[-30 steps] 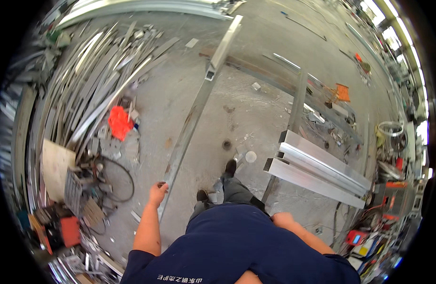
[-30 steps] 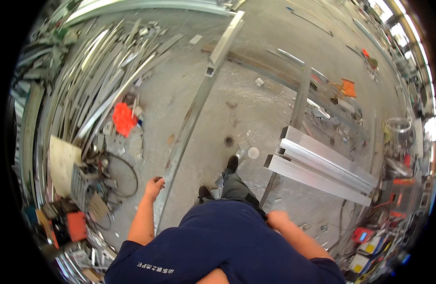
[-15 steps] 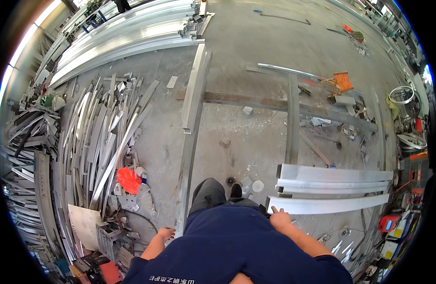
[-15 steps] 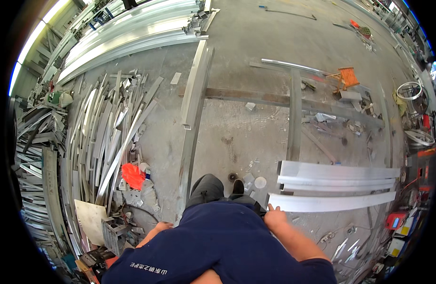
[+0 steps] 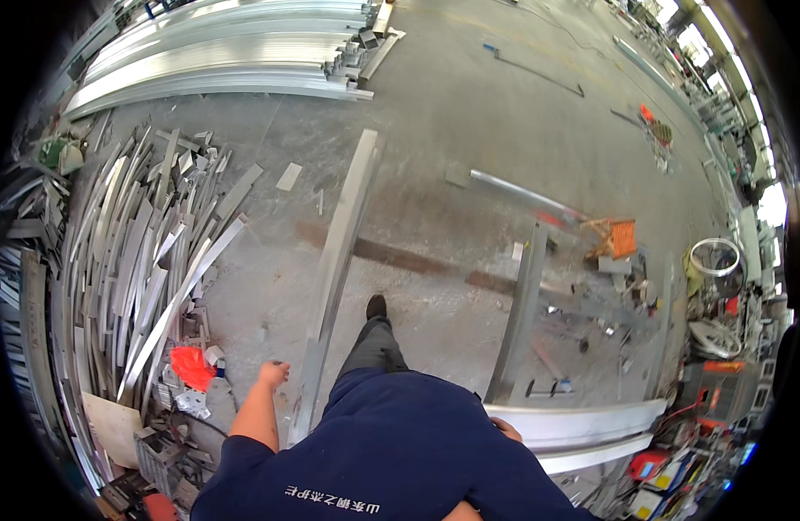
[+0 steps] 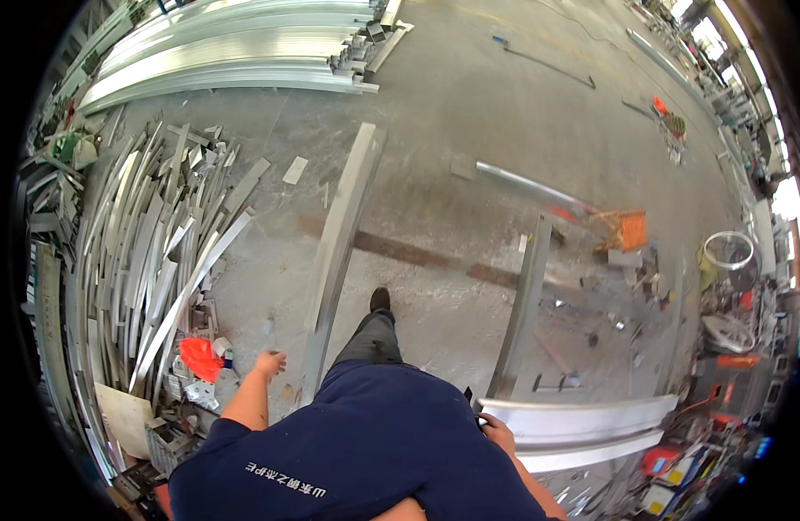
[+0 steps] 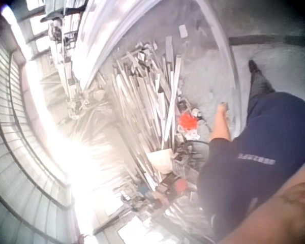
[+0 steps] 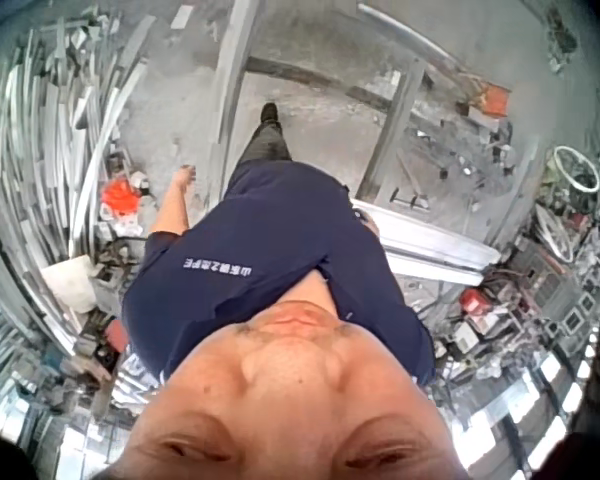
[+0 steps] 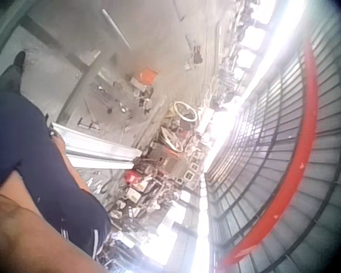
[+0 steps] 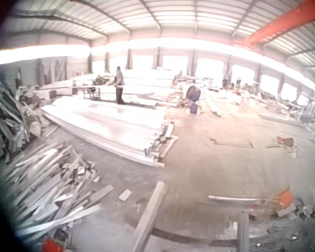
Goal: The person walks through a cluttered workshop, picks up a box and places it on a pile, then moves to a workbench to pick up a tape measure and a power tool. They gather small metal pieces into a container, handle long metal profiles, and inspect short cut pieces near a cutting machine before walking back through the area.
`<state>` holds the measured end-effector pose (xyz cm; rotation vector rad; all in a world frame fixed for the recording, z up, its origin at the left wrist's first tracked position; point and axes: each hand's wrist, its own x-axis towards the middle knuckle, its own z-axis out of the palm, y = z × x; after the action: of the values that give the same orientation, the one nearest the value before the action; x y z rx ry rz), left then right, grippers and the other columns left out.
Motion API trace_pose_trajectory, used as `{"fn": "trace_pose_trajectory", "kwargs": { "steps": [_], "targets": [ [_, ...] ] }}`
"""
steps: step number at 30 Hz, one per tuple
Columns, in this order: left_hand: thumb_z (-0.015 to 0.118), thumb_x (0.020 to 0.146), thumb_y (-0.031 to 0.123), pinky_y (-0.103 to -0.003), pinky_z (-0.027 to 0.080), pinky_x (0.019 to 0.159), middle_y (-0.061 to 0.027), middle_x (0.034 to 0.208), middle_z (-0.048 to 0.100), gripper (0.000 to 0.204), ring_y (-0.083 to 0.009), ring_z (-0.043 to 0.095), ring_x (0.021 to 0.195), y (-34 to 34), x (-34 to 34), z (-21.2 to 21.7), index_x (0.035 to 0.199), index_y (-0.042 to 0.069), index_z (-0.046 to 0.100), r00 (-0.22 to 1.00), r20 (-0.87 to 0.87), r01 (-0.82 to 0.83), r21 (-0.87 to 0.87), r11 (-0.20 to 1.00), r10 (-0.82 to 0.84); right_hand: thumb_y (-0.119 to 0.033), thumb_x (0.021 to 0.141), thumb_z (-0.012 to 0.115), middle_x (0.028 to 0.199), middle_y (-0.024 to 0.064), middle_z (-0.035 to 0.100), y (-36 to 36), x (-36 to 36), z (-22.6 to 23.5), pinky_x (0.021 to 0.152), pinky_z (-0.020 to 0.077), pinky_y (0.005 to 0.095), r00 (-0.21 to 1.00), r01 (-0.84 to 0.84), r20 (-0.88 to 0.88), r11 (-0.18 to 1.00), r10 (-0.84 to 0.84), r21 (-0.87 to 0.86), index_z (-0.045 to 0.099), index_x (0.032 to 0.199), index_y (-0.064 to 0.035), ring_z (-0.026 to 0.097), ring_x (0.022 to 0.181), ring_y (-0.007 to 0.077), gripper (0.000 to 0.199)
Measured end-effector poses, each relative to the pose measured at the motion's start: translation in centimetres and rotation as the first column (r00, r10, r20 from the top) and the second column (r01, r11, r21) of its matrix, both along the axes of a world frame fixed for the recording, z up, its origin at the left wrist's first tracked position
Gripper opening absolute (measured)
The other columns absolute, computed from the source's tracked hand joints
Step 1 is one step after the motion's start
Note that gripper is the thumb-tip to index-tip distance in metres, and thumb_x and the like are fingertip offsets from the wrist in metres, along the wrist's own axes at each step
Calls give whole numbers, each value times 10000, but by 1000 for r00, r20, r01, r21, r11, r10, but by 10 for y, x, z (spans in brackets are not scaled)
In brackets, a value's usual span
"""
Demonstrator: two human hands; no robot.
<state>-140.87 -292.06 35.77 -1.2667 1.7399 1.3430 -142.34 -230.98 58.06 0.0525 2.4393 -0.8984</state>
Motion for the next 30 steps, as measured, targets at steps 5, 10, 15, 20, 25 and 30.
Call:
{"fn": "trace_pose_trajectory", "kwargs": {
  "steps": [5, 10, 15, 20, 25, 30],
  "targets": [
    [639, 784, 197, -332, 514, 644, -138, 878, 671, 356, -209, 630, 708, -16, -178, 36, 1037, -54, 643, 978, -172, 107, -84, 991, -121, -202, 831, 643, 689, 115, 606, -18, -158, 120, 674, 494, 323, 900, 428, -181, 881, -396, 204, 623, 734, 14, 612, 714, 158, 238],
    [645, 793, 225, -327, 517, 663, -140, 891, 674, 376, -209, 642, 731, -29, -307, 53, 1054, -45, 639, 960, -274, 27, -107, 994, -55, -155, 821, 642, 910, 40, 626, -2, -319, 156, 654, 498, 298, 596, 586, 15, 422, -803, -692, 584, 1073, -51, 600, 774, 146, 279],
    [668, 795, 263, -330, 520, 694, -141, 921, 676, 413, -204, 650, 749, -28, -362, 71, 1083, -31, 634, 952, -296, 37, -146, 989, -79, -49, 728, 686, 1010, 66, 620, -22, -469, 181, 723, 515, 305, 783, 365, 181, 204, -595, -908, 536, 1181, -44, 617, 877, 187, 477],
    [660, 788, 334, -372, 509, 791, -178, 1008, 669, 460, -286, 654, 873, -15, -358, 85, 1091, -12, 639, 964, -239, -188, -296, 936, 118, -32, 731, 674, 1163, 129, 566, -1, -659, 118, 702, 547, 295, 955, 178, 171, 8, -242, -984, 420, 1331, -87, 632, 861, 223, 654],
    [640, 774, 346, -405, 473, 885, -215, 1073, 644, 466, -343, 608, 1026, 20, -354, 101, 1090, 3, 644, 913, -176, -404, -526, 748, 369, -494, 821, 624, 1350, 166, 475, -66, -842, 113, 899, 492, 383, 968, 197, 172, 131, -181, -972, 251, 1430, 4, 569, 1110, 304, 870],
    [664, 759, 322, -388, 484, 860, -223, 1005, 661, 425, -344, 625, 980, 126, -409, 163, 1021, -12, 672, 851, -21, -418, -629, 655, 524, -502, 941, 381, 1219, 115, 556, -107, -1016, 107, 865, 469, 442, 939, 342, 344, 56, 13, -938, 473, 1295, -69, 562, 1049, 255, 567]
  ]
}}
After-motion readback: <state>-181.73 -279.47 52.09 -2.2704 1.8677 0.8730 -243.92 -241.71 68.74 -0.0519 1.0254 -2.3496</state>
